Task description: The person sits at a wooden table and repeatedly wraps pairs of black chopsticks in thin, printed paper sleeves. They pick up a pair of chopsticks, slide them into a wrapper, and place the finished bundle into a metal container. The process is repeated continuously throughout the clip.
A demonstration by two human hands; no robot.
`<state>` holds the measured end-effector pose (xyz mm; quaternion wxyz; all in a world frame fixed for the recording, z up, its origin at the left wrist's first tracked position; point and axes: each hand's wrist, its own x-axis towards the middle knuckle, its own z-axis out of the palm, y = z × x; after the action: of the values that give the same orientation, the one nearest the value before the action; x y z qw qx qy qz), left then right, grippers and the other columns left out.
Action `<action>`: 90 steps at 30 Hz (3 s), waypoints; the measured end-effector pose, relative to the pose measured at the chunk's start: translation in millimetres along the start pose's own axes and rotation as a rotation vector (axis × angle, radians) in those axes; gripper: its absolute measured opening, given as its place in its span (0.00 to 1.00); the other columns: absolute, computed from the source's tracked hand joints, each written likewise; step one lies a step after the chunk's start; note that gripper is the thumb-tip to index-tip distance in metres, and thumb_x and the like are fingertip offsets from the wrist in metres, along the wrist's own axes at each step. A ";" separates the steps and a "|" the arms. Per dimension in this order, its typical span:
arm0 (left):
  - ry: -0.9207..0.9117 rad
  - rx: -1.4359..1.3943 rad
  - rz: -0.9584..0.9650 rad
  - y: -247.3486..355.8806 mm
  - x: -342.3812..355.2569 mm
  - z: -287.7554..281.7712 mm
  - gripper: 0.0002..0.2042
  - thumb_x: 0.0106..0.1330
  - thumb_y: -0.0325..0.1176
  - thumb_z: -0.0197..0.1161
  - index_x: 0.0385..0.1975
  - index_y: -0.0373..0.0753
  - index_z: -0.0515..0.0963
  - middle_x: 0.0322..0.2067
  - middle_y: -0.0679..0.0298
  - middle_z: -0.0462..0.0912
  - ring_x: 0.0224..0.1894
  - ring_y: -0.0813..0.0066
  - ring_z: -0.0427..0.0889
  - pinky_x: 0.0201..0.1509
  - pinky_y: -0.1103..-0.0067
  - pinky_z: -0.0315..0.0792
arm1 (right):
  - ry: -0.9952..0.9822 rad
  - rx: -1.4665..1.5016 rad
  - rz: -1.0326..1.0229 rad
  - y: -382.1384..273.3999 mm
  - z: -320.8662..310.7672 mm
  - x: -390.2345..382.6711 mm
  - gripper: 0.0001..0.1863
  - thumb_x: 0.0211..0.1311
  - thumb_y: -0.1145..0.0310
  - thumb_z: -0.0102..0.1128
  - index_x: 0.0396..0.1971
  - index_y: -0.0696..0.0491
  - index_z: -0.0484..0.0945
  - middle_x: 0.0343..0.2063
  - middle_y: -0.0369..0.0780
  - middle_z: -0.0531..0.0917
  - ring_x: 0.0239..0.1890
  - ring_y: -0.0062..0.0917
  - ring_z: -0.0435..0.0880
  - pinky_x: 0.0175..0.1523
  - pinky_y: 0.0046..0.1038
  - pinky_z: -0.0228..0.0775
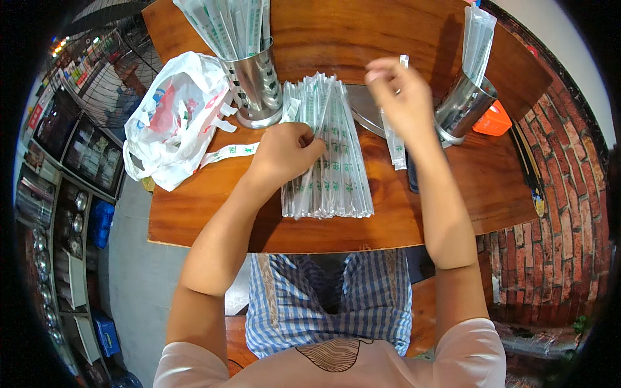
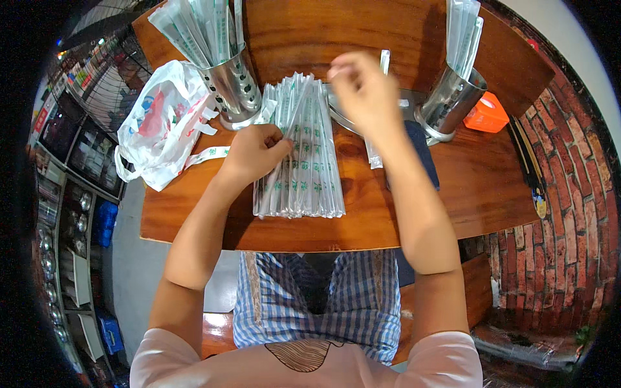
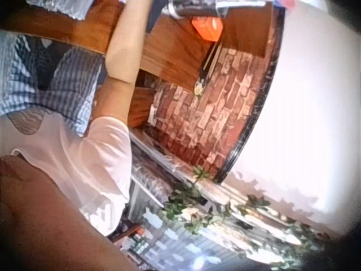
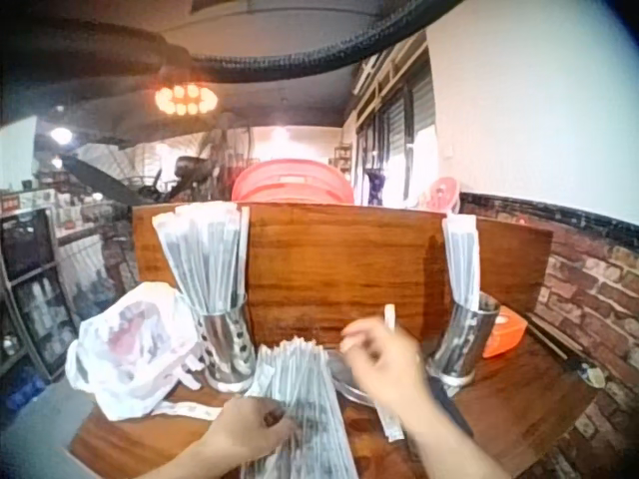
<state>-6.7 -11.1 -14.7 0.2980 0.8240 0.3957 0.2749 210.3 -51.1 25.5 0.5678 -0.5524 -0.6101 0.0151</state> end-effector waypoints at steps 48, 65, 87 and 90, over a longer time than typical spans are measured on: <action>-0.499 -0.724 -0.114 16.8 -6.4 -2.0 0.13 0.67 0.37 0.62 0.40 0.31 0.80 0.22 0.68 0.79 0.22 0.82 0.76 0.26 0.85 0.67 | -0.187 0.835 0.595 14.6 10.5 -27.7 0.09 0.67 0.64 0.57 0.34 0.55 0.77 0.22 0.33 0.78 0.22 0.13 0.75 0.25 0.16 0.66; -0.215 -0.859 -0.117 13.3 -0.5 -8.0 0.12 0.73 0.39 0.54 0.43 0.38 0.79 0.29 0.72 0.79 0.31 0.85 0.77 0.38 0.84 0.70 | 0.898 -0.528 -0.403 -14.7 -170.7 34.7 0.15 0.70 0.61 0.51 0.34 0.60 0.72 0.23 0.41 0.76 0.23 0.28 0.76 0.30 0.29 0.67; -0.128 -0.833 -0.144 -7.1 10.5 -3.9 0.10 0.73 0.39 0.55 0.40 0.41 0.80 0.27 0.75 0.77 0.30 0.87 0.73 0.37 0.86 0.68 | -0.389 -0.365 0.258 25.7 -7.6 -1.6 0.14 0.57 0.59 0.65 0.36 0.54 0.81 0.24 0.38 0.83 0.27 0.22 0.80 0.36 0.27 0.72; -0.130 -0.827 -0.137 -5.5 10.3 -3.9 0.10 0.73 0.39 0.55 0.40 0.40 0.80 0.27 0.74 0.77 0.30 0.87 0.73 0.37 0.86 0.68 | -0.552 -0.490 0.204 28.0 17.4 -26.8 0.19 0.60 0.61 0.62 0.44 0.58 0.76 0.24 0.45 0.83 0.28 0.31 0.82 0.35 0.30 0.72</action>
<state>-6.5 1.2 -13.8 0.6456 0.6223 0.2864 0.3375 209.5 -48.2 -16.8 0.2287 -0.7049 -0.6674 0.0733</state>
